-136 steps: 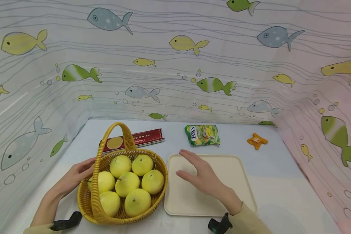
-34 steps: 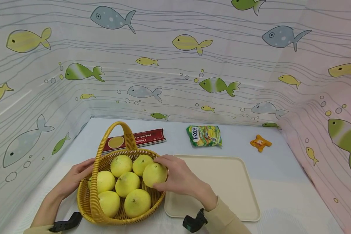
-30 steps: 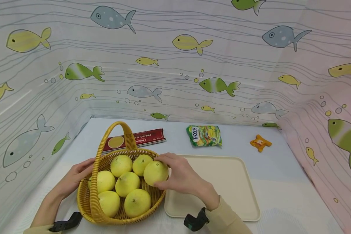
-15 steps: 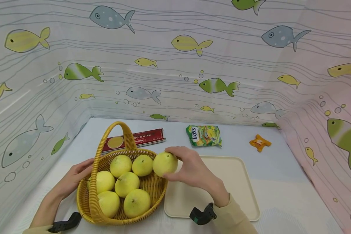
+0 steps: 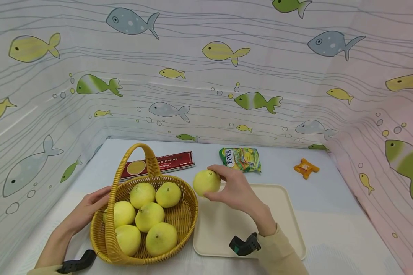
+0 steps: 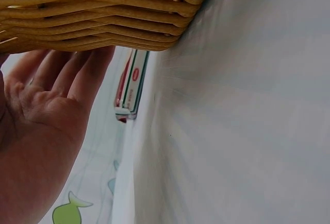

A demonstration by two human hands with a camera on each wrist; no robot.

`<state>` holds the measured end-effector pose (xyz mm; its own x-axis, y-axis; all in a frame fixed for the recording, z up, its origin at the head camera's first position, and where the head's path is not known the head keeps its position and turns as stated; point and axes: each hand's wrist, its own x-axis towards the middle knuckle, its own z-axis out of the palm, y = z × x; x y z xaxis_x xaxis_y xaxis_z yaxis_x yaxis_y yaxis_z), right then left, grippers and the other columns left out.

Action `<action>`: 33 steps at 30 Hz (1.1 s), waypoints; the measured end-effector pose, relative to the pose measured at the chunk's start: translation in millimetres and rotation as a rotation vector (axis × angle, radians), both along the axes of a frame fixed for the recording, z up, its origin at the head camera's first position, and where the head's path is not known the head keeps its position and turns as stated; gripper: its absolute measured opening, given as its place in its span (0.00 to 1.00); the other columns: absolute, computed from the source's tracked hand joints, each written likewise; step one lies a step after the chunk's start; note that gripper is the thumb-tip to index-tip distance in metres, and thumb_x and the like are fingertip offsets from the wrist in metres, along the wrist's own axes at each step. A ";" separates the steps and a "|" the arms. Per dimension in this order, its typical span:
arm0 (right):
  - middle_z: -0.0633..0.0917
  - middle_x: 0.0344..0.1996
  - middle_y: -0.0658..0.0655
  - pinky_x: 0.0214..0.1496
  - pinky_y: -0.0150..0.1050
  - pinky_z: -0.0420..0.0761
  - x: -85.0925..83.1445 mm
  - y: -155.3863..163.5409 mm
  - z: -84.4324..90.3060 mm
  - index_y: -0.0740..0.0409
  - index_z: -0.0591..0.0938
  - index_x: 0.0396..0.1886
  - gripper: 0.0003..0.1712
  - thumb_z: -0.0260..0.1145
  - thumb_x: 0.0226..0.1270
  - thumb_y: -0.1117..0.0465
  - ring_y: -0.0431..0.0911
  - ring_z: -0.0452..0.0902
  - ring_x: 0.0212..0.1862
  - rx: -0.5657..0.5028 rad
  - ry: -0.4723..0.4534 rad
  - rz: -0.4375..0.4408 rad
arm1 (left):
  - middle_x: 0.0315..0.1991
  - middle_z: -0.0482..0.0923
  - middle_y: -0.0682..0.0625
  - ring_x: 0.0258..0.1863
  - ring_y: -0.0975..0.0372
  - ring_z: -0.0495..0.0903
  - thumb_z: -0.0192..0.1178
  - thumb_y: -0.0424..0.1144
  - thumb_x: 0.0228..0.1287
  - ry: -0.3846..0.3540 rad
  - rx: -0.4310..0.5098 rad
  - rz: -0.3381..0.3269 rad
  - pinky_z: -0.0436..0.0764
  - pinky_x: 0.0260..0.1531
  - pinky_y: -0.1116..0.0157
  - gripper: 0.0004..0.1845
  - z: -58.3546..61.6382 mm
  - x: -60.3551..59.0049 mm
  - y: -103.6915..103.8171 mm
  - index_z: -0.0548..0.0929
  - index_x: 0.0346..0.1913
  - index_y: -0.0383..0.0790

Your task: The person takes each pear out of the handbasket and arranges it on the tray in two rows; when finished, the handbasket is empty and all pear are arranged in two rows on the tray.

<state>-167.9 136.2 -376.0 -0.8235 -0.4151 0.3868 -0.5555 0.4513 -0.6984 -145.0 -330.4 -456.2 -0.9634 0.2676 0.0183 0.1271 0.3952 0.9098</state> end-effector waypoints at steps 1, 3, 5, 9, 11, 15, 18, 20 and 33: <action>0.85 0.53 0.55 0.54 0.43 0.84 -1.8 1.0 -1.6 0.57 0.83 0.57 0.36 0.84 0.45 0.62 0.49 0.82 0.52 0.003 -0.004 -0.011 | 0.65 0.75 0.57 0.58 0.77 0.75 0.47 0.41 0.81 0.003 -0.001 -0.003 0.76 0.53 0.77 0.24 -0.4 -0.1 -0.1 0.67 0.75 0.40; 0.85 0.53 0.56 0.55 0.44 0.84 -5.5 2.9 -5.2 0.58 0.82 0.58 0.35 0.84 0.46 0.61 0.50 0.82 0.53 0.007 -0.019 -0.032 | 0.65 0.75 0.56 0.58 0.77 0.75 0.47 0.41 0.81 0.005 -0.004 -0.005 0.76 0.53 0.77 0.24 -0.9 0.0 -0.2 0.67 0.75 0.40; 0.85 0.54 0.57 0.56 0.46 0.83 -8.3 4.4 -8.2 0.59 0.82 0.58 0.35 0.84 0.46 0.62 0.52 0.82 0.54 0.009 -0.038 -0.051 | 0.65 0.75 0.58 0.58 0.76 0.76 0.47 0.41 0.81 0.003 0.003 -0.006 0.76 0.53 0.76 0.24 -1.2 0.2 -0.2 0.66 0.75 0.40; 0.84 0.55 0.57 0.57 0.46 0.83 -12.4 6.1 -13.2 0.58 0.82 0.59 0.36 0.83 0.46 0.61 0.52 0.81 0.56 0.021 -0.072 -0.081 | 0.63 0.75 0.62 0.58 0.76 0.76 0.47 0.40 0.81 0.001 0.019 -0.007 0.76 0.53 0.76 0.24 -1.3 0.4 -0.1 0.66 0.75 0.39; 0.84 0.55 0.58 0.57 0.46 0.82 -14.5 6.7 -15.9 0.59 0.82 0.59 0.36 0.83 0.46 0.61 0.53 0.81 0.56 0.019 -0.085 -0.086 | 0.63 0.75 0.63 0.58 0.76 0.76 0.47 0.40 0.81 0.004 0.022 -0.009 0.76 0.53 0.76 0.25 -1.0 0.5 -0.1 0.66 0.75 0.39; 0.84 0.55 0.58 0.56 0.46 0.83 -18.9 7.5 -21.6 0.59 0.83 0.58 0.36 0.83 0.46 0.61 0.54 0.81 0.56 0.019 -0.101 -0.096 | 0.65 0.75 0.60 0.59 0.77 0.75 0.47 0.42 0.81 -0.007 0.012 -0.002 0.76 0.53 0.77 0.25 -0.2 0.3 -0.1 0.67 0.75 0.41; 0.84 0.55 0.58 0.56 0.45 0.83 -22.2 7.7 -26.3 0.60 0.83 0.58 0.35 0.83 0.46 0.60 0.53 0.81 0.56 0.031 -0.113 -0.102 | 0.66 0.74 0.58 0.59 0.78 0.74 0.47 0.43 0.81 -0.017 -0.002 0.007 0.75 0.54 0.77 0.25 0.1 0.2 -0.2 0.67 0.75 0.43; 0.84 0.55 0.59 0.56 0.45 0.83 -24.6 7.6 -29.9 0.60 0.83 0.58 0.35 0.83 0.47 0.60 0.54 0.81 0.57 0.031 -0.128 -0.097 | 0.67 0.73 0.57 0.59 0.78 0.74 0.47 0.43 0.81 -0.016 -0.009 0.011 0.75 0.54 0.77 0.24 0.0 0.3 0.1 0.67 0.75 0.43; 0.84 0.55 0.58 0.56 0.42 0.83 -33.7 5.2 -48.7 0.63 0.83 0.58 0.37 0.83 0.46 0.57 0.52 0.80 0.56 0.080 -0.182 -0.086 | 0.66 0.73 0.59 0.59 0.78 0.74 0.47 0.43 0.81 -0.019 0.002 0.009 0.75 0.53 0.77 0.25 1.5 -0.1 0.8 0.67 0.75 0.42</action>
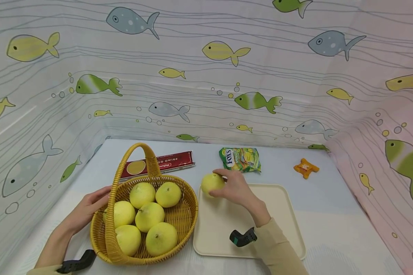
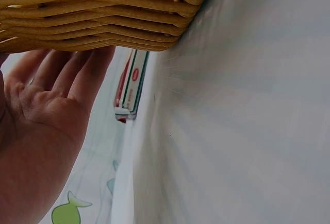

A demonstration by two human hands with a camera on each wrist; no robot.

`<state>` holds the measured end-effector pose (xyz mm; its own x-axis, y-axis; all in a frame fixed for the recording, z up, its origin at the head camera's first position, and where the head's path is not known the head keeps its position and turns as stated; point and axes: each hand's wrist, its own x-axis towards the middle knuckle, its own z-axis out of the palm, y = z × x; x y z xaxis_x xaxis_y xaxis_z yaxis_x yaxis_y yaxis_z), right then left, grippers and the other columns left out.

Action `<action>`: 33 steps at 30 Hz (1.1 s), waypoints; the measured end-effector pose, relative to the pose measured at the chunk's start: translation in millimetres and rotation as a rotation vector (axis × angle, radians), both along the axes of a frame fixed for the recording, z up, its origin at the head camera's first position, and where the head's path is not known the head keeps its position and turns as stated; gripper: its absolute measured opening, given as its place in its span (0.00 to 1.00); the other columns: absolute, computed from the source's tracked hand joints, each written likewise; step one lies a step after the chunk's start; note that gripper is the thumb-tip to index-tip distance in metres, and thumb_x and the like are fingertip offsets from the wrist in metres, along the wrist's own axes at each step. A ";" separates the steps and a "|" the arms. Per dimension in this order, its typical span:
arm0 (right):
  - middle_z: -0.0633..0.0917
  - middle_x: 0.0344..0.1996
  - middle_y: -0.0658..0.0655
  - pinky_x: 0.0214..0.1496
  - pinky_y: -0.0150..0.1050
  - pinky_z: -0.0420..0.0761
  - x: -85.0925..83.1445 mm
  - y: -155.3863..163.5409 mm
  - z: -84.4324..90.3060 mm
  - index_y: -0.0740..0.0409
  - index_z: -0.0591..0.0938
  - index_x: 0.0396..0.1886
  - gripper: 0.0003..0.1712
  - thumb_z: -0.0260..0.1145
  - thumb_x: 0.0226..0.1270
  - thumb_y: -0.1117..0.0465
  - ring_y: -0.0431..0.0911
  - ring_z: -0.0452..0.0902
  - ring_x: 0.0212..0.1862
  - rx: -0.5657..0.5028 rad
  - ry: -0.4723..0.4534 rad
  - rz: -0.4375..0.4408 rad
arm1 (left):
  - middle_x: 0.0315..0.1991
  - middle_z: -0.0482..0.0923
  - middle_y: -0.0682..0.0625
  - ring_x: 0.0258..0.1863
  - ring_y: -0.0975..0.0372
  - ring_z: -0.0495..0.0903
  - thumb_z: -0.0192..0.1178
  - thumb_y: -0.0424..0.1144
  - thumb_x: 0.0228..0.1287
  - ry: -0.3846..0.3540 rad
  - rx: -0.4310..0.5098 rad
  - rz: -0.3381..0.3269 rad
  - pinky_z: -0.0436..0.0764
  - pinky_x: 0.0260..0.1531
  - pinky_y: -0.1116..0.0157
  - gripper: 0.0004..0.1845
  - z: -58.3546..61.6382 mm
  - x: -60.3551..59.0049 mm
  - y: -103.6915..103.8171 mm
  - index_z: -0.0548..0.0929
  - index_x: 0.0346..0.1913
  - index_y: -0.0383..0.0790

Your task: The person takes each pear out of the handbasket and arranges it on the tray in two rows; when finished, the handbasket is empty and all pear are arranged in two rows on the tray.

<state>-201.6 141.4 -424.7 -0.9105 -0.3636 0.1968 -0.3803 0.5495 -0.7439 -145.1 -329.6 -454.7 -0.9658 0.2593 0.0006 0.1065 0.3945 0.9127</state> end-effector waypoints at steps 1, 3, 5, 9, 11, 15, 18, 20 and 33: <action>0.85 0.55 0.58 0.56 0.42 0.83 -0.4 -0.1 -1.2 0.62 0.83 0.58 0.37 0.83 0.46 0.56 0.52 0.80 0.56 0.013 0.003 0.004 | 0.66 0.74 0.59 0.59 0.78 0.74 0.47 0.42 0.81 0.000 0.003 -0.002 0.75 0.53 0.77 0.25 0.1 -0.1 0.1 0.67 0.75 0.42; 0.85 0.54 0.58 0.56 0.43 0.83 -0.4 -0.3 -2.7 0.63 0.83 0.58 0.37 0.83 0.46 0.55 0.52 0.81 0.56 0.038 0.008 0.012 | 0.66 0.74 0.57 0.59 0.78 0.74 0.47 0.41 0.81 0.006 0.010 -0.010 0.75 0.54 0.77 0.25 -0.1 -0.1 0.3 0.66 0.75 0.40; 0.85 0.54 0.58 0.55 0.45 0.83 -0.3 -0.5 -4.4 0.63 0.83 0.58 0.37 0.83 0.46 0.55 0.52 0.81 0.55 0.057 0.013 0.024 | 0.66 0.74 0.55 0.59 0.77 0.74 0.47 0.41 0.81 0.012 0.015 -0.018 0.75 0.54 0.77 0.25 -0.9 0.5 0.5 0.66 0.75 0.39; 0.86 0.53 0.59 0.56 0.47 0.83 -0.8 -1.1 -7.5 0.64 0.83 0.57 0.37 0.83 0.46 0.55 0.53 0.82 0.54 0.076 0.013 0.052 | 0.66 0.75 0.54 0.59 0.77 0.74 0.46 0.40 0.81 0.020 0.013 -0.025 0.75 0.54 0.77 0.25 -1.4 1.4 1.0 0.66 0.75 0.38; 0.86 0.53 0.59 0.56 0.47 0.83 -1.8 -1.5 -9.2 0.64 0.83 0.57 0.37 0.83 0.46 0.55 0.53 0.81 0.55 0.075 0.008 0.065 | 0.66 0.74 0.56 0.59 0.78 0.74 0.47 0.41 0.81 0.012 0.011 -0.017 0.75 0.54 0.77 0.24 -1.2 1.5 1.1 0.66 0.75 0.40; 0.84 0.55 0.59 0.58 0.47 0.82 -3.9 -1.2 -12.1 0.64 0.81 0.59 0.38 0.82 0.48 0.56 0.54 0.80 0.57 0.051 -0.031 0.080 | 0.66 0.74 0.57 0.59 0.78 0.74 0.47 0.42 0.81 0.011 -0.002 -0.004 0.75 0.54 0.77 0.24 -0.9 1.2 0.9 0.67 0.75 0.41; 0.83 0.57 0.59 0.59 0.47 0.81 -5.0 0.1 -13.1 0.63 0.80 0.61 0.38 0.81 0.49 0.56 0.54 0.78 0.59 0.025 -0.073 0.091 | 0.67 0.74 0.55 0.59 0.78 0.74 0.48 0.42 0.80 0.016 -0.005 0.001 0.75 0.54 0.77 0.24 -0.4 1.4 0.5 0.67 0.74 0.42; 0.82 0.58 0.58 0.60 0.47 0.81 -5.4 1.1 -13.1 0.63 0.79 0.62 0.38 0.81 0.50 0.56 0.54 0.77 0.60 0.007 -0.098 0.099 | 0.67 0.73 0.55 0.59 0.78 0.73 0.48 0.41 0.80 0.019 -0.006 0.001 0.74 0.54 0.77 0.24 -0.2 1.4 0.4 0.67 0.75 0.42; 0.80 0.61 0.58 0.64 0.49 0.77 -6.6 3.2 -13.7 0.62 0.77 0.65 0.41 0.82 0.51 0.57 0.56 0.74 0.64 -0.034 -0.143 0.109 | 0.67 0.74 0.55 0.59 0.79 0.73 0.47 0.40 0.81 0.030 -0.008 -0.002 0.74 0.53 0.78 0.24 -1.1 0.7 0.6 0.67 0.74 0.41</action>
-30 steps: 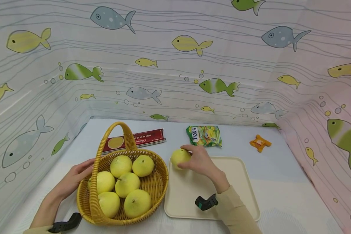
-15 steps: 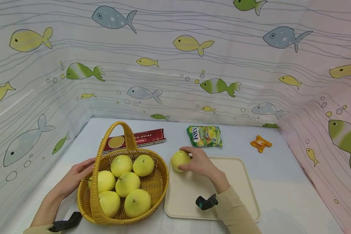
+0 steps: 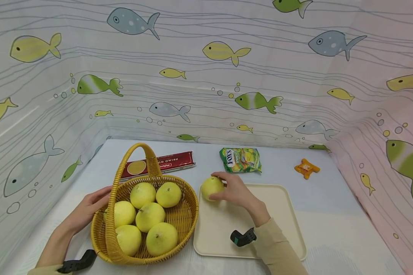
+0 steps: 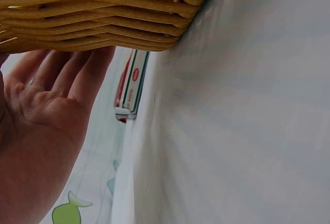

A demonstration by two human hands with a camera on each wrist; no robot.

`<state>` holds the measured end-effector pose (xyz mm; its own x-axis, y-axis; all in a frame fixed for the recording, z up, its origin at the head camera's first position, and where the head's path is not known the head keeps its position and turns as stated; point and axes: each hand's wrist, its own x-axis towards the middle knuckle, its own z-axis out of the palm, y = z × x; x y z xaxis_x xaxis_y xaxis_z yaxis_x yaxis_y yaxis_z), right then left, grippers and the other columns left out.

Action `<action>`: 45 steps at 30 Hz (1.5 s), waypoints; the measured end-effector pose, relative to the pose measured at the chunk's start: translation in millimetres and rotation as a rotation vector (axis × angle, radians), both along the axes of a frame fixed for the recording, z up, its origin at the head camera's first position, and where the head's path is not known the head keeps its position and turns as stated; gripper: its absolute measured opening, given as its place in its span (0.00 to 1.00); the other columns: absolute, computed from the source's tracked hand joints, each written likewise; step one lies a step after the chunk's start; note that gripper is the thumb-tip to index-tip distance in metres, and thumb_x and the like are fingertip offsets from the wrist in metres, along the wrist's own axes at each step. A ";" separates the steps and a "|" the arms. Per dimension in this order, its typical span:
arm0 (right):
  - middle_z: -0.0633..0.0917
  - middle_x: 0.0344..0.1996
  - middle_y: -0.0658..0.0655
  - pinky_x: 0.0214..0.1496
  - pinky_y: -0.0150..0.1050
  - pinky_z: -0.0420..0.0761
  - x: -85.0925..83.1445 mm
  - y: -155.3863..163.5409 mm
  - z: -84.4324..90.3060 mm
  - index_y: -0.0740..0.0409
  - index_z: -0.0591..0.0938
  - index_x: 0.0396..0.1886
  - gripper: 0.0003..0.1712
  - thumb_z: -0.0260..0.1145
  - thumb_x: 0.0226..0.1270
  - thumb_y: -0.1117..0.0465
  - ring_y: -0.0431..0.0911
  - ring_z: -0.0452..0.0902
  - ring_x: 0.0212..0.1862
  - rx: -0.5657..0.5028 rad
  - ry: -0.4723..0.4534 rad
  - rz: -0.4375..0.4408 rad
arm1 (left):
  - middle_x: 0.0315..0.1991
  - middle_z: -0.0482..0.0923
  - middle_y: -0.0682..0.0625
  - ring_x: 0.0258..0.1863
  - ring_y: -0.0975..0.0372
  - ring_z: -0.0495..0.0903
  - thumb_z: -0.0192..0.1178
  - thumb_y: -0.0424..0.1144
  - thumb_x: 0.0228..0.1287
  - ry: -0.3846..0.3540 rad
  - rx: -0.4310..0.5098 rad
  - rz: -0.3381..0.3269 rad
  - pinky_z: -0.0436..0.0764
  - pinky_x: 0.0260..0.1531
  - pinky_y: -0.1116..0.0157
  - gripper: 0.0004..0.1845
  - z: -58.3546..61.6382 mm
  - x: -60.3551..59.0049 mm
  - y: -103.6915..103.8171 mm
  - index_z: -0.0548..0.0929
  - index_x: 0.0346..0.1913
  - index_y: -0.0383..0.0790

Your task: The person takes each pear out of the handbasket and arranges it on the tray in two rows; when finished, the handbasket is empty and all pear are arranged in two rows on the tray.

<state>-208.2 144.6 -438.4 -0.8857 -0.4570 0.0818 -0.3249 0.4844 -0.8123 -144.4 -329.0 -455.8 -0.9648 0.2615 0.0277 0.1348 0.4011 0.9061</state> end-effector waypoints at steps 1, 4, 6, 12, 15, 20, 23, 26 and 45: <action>0.80 0.61 0.58 0.65 0.49 0.77 -0.3 0.1 -0.4 0.62 0.77 0.65 0.41 0.82 0.50 0.57 0.55 0.75 0.64 -0.002 0.001 -0.004 | 0.67 0.74 0.55 0.59 0.79 0.73 0.48 0.41 0.80 -0.002 0.001 0.001 0.74 0.53 0.78 0.24 0.0 -0.1 -0.1 0.68 0.74 0.41; 0.80 0.61 0.59 0.64 0.49 0.77 -1.0 0.3 -1.9 0.63 0.77 0.64 0.41 0.82 0.50 0.57 0.55 0.75 0.64 -0.011 0.013 -0.010 | 0.67 0.74 0.57 0.60 0.79 0.73 0.48 0.41 0.81 -0.011 0.007 0.000 0.74 0.54 0.78 0.24 0.7 -0.2 -0.4 0.67 0.74 0.42; 0.80 0.61 0.59 0.64 0.49 0.77 -1.3 0.5 -2.6 0.63 0.77 0.65 0.42 0.82 0.49 0.57 0.56 0.75 0.64 -0.016 0.022 -0.012 | 0.67 0.73 0.58 0.60 0.79 0.73 0.48 0.42 0.80 -0.017 0.010 0.002 0.74 0.54 0.78 0.24 1.3 -0.1 -0.3 0.67 0.75 0.42; 0.80 0.62 0.61 0.64 0.50 0.77 -1.9 0.3 -3.9 0.63 0.77 0.65 0.42 0.82 0.50 0.57 0.58 0.75 0.64 -0.022 0.039 -0.020 | 0.69 0.72 0.49 0.59 0.80 0.72 0.47 0.43 0.81 -0.020 -0.007 0.008 0.74 0.54 0.78 0.25 2.1 -0.1 0.6 0.67 0.75 0.41; 0.80 0.62 0.61 0.64 0.49 0.78 -2.0 0.0 -4.3 0.63 0.76 0.65 0.42 0.82 0.50 0.56 0.58 0.75 0.64 -0.017 0.044 -0.025 | 0.70 0.70 0.43 0.60 0.80 0.72 0.47 0.42 0.81 -0.011 -0.007 0.002 0.74 0.54 0.78 0.24 2.8 -0.1 1.2 0.67 0.75 0.41; 0.79 0.62 0.63 0.63 0.48 0.78 -2.2 -0.5 -4.1 0.66 0.76 0.65 0.43 0.82 0.50 0.56 0.58 0.75 0.64 -0.007 0.051 -0.032 | 0.70 0.71 0.47 0.59 0.80 0.71 0.47 0.42 0.81 -0.015 0.001 0.005 0.74 0.54 0.78 0.24 4.1 0.6 1.6 0.67 0.75 0.40; 0.80 0.62 0.64 0.62 0.48 0.79 -2.3 -0.2 -4.4 0.67 0.76 0.65 0.43 0.82 0.50 0.55 0.58 0.76 0.63 0.001 0.064 -0.031 | 0.70 0.70 0.46 0.59 0.81 0.71 0.47 0.42 0.81 -0.018 -0.003 0.006 0.74 0.54 0.78 0.24 4.3 0.6 2.2 0.67 0.75 0.41; 0.80 0.61 0.63 0.62 0.48 0.79 -2.8 0.1 -5.1 0.66 0.77 0.65 0.43 0.82 0.50 0.54 0.58 0.76 0.63 0.007 0.068 -0.035 | 0.70 0.71 0.46 0.60 0.81 0.71 0.47 0.42 0.81 -0.015 -0.002 0.003 0.74 0.54 0.78 0.24 4.2 0.7 2.2 0.67 0.75 0.41; 0.79 0.63 0.62 0.62 0.48 0.79 -4.8 1.7 -9.2 0.64 0.75 0.67 0.45 0.82 0.50 0.52 0.57 0.77 0.63 0.026 0.024 -0.052 | 0.68 0.73 0.51 0.58 0.80 0.73 0.48 0.42 0.81 -0.031 -0.015 0.018 0.74 0.53 0.78 0.24 2.1 0.5 1.7 0.67 0.75 0.42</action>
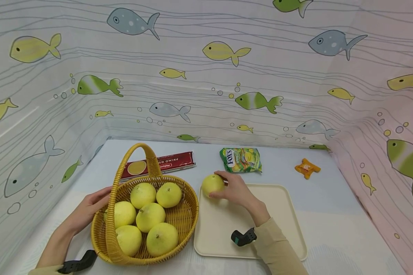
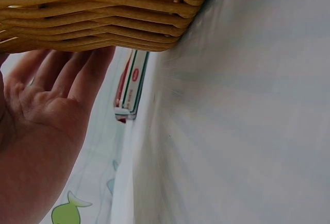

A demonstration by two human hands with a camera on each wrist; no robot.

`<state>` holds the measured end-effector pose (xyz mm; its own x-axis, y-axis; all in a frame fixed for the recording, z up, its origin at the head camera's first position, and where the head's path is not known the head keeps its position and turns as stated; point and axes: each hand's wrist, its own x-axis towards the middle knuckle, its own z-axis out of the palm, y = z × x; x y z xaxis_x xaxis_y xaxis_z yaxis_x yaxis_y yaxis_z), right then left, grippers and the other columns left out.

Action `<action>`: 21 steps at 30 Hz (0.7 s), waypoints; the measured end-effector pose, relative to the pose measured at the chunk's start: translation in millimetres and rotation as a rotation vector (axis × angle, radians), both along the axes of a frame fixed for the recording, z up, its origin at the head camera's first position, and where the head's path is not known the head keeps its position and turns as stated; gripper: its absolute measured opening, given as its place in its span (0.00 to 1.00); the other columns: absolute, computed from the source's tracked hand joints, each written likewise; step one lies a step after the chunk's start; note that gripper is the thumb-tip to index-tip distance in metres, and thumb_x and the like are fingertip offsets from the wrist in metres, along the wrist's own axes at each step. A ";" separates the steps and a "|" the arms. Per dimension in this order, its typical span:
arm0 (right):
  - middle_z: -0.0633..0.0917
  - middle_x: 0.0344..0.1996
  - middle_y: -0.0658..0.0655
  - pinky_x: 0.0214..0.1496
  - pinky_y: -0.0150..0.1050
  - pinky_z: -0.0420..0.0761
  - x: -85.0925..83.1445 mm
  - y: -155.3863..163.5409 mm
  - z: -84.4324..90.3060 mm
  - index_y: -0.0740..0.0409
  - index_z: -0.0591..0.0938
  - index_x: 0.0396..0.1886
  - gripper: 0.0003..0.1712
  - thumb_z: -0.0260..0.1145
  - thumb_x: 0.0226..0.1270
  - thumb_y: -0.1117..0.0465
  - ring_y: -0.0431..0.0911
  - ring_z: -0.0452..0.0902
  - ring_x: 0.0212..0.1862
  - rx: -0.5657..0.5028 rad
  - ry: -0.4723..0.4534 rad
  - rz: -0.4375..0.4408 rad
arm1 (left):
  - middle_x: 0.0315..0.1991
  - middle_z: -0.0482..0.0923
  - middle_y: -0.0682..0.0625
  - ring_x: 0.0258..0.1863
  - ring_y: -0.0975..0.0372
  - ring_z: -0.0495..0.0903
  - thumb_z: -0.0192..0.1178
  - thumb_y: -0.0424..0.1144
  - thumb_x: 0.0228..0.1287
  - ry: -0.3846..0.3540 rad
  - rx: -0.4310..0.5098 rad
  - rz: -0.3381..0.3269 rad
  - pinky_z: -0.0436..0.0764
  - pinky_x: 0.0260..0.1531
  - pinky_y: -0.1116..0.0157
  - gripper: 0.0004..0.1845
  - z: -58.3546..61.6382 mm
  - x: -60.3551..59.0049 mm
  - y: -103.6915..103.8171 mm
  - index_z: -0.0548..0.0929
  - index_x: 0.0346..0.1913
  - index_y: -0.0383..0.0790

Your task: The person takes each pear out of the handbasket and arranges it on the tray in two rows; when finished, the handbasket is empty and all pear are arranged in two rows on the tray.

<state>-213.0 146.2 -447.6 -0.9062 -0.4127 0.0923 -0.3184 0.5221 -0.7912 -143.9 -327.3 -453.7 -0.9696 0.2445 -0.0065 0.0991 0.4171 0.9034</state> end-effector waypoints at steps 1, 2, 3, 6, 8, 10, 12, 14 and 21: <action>0.79 0.63 0.62 0.63 0.48 0.79 0.2 0.5 0.3 0.64 0.75 0.67 0.46 0.82 0.50 0.52 0.57 0.77 0.63 0.002 0.000 0.005 | 0.68 0.73 0.51 0.58 0.80 0.73 0.48 0.42 0.80 -0.002 0.004 0.000 0.75 0.53 0.77 0.24 -0.2 0.2 0.2 0.67 0.74 0.42; 0.78 0.64 0.62 0.64 0.48 0.78 0.6 1.0 1.3 0.64 0.74 0.68 0.47 0.82 0.50 0.52 0.58 0.76 0.64 0.002 -0.002 0.011 | 0.67 0.73 0.51 0.58 0.79 0.73 0.48 0.42 0.81 -0.002 0.003 0.000 0.75 0.53 0.77 0.24 -0.5 0.3 0.3 0.67 0.75 0.41; 0.77 0.65 0.63 0.64 0.49 0.77 1.0 1.7 2.4 0.64 0.73 0.69 0.47 0.82 0.51 0.52 0.58 0.75 0.65 -0.003 -0.002 0.017 | 0.67 0.73 0.52 0.58 0.79 0.73 0.47 0.42 0.81 -0.001 0.003 -0.003 0.75 0.53 0.77 0.24 -0.8 0.5 0.3 0.67 0.75 0.41; 0.75 0.68 0.64 0.67 0.50 0.74 2.5 4.4 7.8 0.62 0.71 0.71 0.48 0.81 0.52 0.51 0.60 0.73 0.67 -0.033 -0.004 0.022 | 0.66 0.74 0.57 0.59 0.79 0.73 0.48 0.42 0.80 -0.003 0.011 -0.003 0.74 0.54 0.78 0.25 -1.3 0.9 0.3 0.67 0.75 0.41; 0.74 0.69 0.63 0.68 0.50 0.73 3.7 6.2 12.9 0.59 0.71 0.72 0.47 0.80 0.54 0.51 0.61 0.72 0.68 -0.069 0.001 0.012 | 0.65 0.74 0.60 0.59 0.79 0.73 0.48 0.42 0.80 -0.001 0.014 -0.004 0.73 0.54 0.78 0.25 -1.2 0.8 0.2 0.67 0.75 0.41; 0.74 0.69 0.61 0.69 0.50 0.72 4.3 8.0 17.2 0.57 0.71 0.72 0.46 0.80 0.55 0.52 0.62 0.71 0.68 -0.103 0.011 -0.001 | 0.65 0.74 0.60 0.59 0.79 0.73 0.48 0.42 0.80 0.003 0.022 -0.008 0.73 0.54 0.78 0.24 -1.4 0.3 -0.4 0.67 0.75 0.42; 0.74 0.69 0.60 0.69 0.50 0.72 4.7 9.4 20.4 0.56 0.71 0.72 0.45 0.79 0.55 0.54 0.61 0.71 0.68 -0.128 0.026 -0.008 | 0.66 0.74 0.60 0.60 0.79 0.73 0.48 0.41 0.80 0.007 0.032 -0.014 0.73 0.55 0.78 0.24 -1.4 -0.5 -1.2 0.67 0.75 0.42; 0.75 0.68 0.59 0.69 0.51 0.72 4.9 10.3 22.7 0.55 0.72 0.71 0.44 0.79 0.56 0.55 0.60 0.72 0.68 -0.154 0.033 -0.014 | 0.66 0.74 0.59 0.60 0.79 0.72 0.48 0.41 0.80 0.014 0.039 -0.023 0.73 0.55 0.78 0.24 -1.5 -1.1 -1.8 0.67 0.75 0.41; 0.76 0.68 0.58 0.69 0.49 0.72 9.0 9.0 31.5 0.54 0.73 0.71 0.42 0.79 0.56 0.56 0.57 0.73 0.68 -0.198 0.060 -0.026 | 0.65 0.74 0.60 0.60 0.79 0.73 0.48 0.41 0.80 0.017 0.038 -0.020 0.74 0.54 0.78 0.24 -2.7 -1.9 -2.4 0.67 0.75 0.41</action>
